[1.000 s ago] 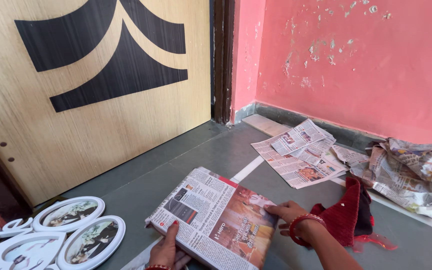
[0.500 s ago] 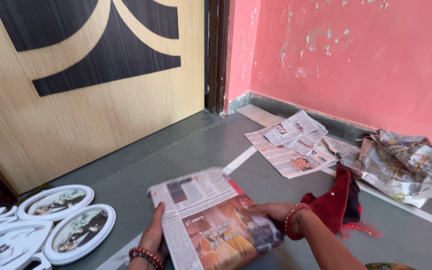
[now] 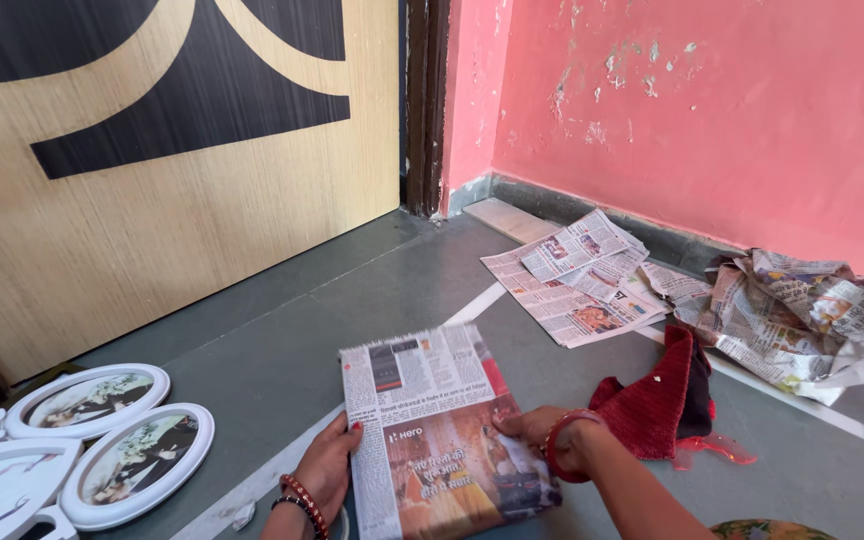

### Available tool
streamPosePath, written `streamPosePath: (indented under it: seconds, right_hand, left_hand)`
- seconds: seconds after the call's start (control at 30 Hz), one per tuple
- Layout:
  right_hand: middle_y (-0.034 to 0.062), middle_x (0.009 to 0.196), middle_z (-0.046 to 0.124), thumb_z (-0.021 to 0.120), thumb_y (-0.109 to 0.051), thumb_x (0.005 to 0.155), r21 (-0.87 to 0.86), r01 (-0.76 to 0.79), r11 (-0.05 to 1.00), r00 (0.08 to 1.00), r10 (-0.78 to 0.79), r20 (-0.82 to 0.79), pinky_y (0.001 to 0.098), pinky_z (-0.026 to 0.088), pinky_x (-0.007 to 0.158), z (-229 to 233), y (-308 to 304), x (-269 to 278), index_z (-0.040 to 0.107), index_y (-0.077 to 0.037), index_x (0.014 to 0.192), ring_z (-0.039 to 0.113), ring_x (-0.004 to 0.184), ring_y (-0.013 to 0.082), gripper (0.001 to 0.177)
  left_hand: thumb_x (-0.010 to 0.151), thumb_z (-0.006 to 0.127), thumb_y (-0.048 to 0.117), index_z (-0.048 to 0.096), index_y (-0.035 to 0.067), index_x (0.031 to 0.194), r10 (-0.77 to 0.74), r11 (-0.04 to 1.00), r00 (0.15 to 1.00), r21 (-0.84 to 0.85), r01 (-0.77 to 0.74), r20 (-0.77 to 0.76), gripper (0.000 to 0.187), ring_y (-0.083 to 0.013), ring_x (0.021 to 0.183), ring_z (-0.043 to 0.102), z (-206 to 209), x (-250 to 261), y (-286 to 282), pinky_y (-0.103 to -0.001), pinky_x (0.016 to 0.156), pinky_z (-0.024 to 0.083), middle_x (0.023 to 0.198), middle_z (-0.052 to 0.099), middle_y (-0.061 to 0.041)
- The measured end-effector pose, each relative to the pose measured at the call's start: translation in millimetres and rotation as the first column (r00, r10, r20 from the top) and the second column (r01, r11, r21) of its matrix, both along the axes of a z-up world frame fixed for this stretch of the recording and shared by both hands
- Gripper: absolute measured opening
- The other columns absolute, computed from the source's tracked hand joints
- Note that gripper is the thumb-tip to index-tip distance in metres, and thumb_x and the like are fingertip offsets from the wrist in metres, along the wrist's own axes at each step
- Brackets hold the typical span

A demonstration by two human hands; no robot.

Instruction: The person wraps a rectangular box with newspaper, folds the edges, and secures them with clear tape. They then tie a red ribbon around the package and adjust the bow.

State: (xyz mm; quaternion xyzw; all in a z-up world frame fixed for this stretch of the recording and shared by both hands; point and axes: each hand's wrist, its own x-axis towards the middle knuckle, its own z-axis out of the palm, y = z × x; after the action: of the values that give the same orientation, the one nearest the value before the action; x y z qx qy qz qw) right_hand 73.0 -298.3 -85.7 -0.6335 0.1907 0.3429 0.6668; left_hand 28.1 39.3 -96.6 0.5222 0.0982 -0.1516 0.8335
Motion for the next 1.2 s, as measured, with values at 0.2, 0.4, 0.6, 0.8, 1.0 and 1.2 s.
streamPosePath:
  seconds: [0.2, 0.4, 0.6, 0.8, 1.0, 1.2]
  right_hand:
    - [0.0046, 0.071, 0.060, 0.064, -0.035, 0.101, -0.501, -0.198, 0.842, 0.947, 0.295, 0.123, 0.0334, 0.042, 0.059, -20, -5, 25, 0.068, 0.000, 0.087, 0.050, 0.059, 0.0148, 0.038]
    - [0.0044, 0.079, 0.062, 0.061, -0.021, 0.099, -0.448, -0.265, 0.854, 0.918, 0.366, 0.154, 0.0323, 0.045, 0.061, -8, 2, 23, 0.072, -0.003, 0.098, 0.052, 0.065, 0.0147, 0.021]
    - [0.0055, 0.094, 0.072, 0.069, -0.020, 0.093, -0.540, -0.233, 0.809, 0.886, 0.405, 0.225, 0.0310, 0.055, 0.070, 18, 18, 15, 0.074, -0.002, 0.116, 0.064, 0.078, 0.0145, 0.029]
    - [0.0046, 0.123, 0.075, 0.076, -0.036, 0.087, -0.850, -0.322, 0.417, 0.746, 0.664, 0.043, 0.0337, 0.059, 0.089, 80, -68, 25, 0.068, -0.018, 0.131, 0.075, 0.100, 0.0151, 0.049]
    - [0.0015, 0.123, 0.076, 0.082, -0.021, 0.081, -0.930, -0.255, 0.264, 0.778, 0.627, -0.035, 0.0351, 0.056, 0.096, 128, -198, 3, 0.076, -0.022, 0.126, 0.069, 0.108, 0.0160, 0.045]
    - [-0.0024, 0.116, 0.081, 0.086, -0.026, 0.073, -0.898, -0.315, 0.307, 0.805, 0.587, -0.083, 0.0344, 0.058, 0.096, 117, -282, -29, 0.080, -0.024, 0.117, 0.074, 0.110, 0.0154, 0.045]
  left_hand:
    - [0.101, 0.042, 0.006, 0.034, 0.004, 0.153, 0.037, 0.983, 0.999, 0.180, -0.034, -0.011, 0.053, -0.0212, 0.123, 0.064, -14, 8, -1, -0.035, 0.106, 0.048, 0.140, 0.063, -0.013]
    - [0.098, 0.048, 0.008, 0.037, 0.007, 0.156, 0.100, 0.929, 0.992, 0.351, -0.119, 0.072, 0.060, -0.0258, 0.123, 0.065, -28, 16, 6, -0.037, 0.104, 0.048, 0.143, 0.064, -0.017]
    - [0.093, 0.059, 0.016, 0.035, 0.008, 0.155, 0.095, 0.561, 0.918, 0.741, -0.369, 0.385, 0.067, -0.0286, 0.141, 0.047, -23, 14, 13, -0.035, 0.114, 0.037, 0.155, 0.045, -0.016]
    - [0.090, 0.061, 0.021, 0.048, 0.010, 0.149, -0.125, 0.480, 0.918, 0.833, -0.276, 0.376, 0.061, -0.0282, 0.135, 0.058, 15, 16, -58, -0.035, 0.112, 0.043, 0.146, 0.058, -0.015]
    - [0.086, 0.070, 0.026, 0.059, 0.009, 0.135, -0.473, 0.537, 0.809, 0.842, -0.050, 0.349, 0.053, -0.0261, 0.124, 0.062, 64, 48, -198, -0.035, 0.104, 0.045, 0.135, 0.063, -0.014]
    - [0.090, 0.068, 0.029, 0.042, 0.004, 0.070, -0.715, 0.451, 0.651, 0.879, 0.153, 0.254, 0.041, -0.0259, 0.064, 0.040, 80, 42, -319, -0.041, 0.064, 0.041, 0.065, 0.043, -0.013]
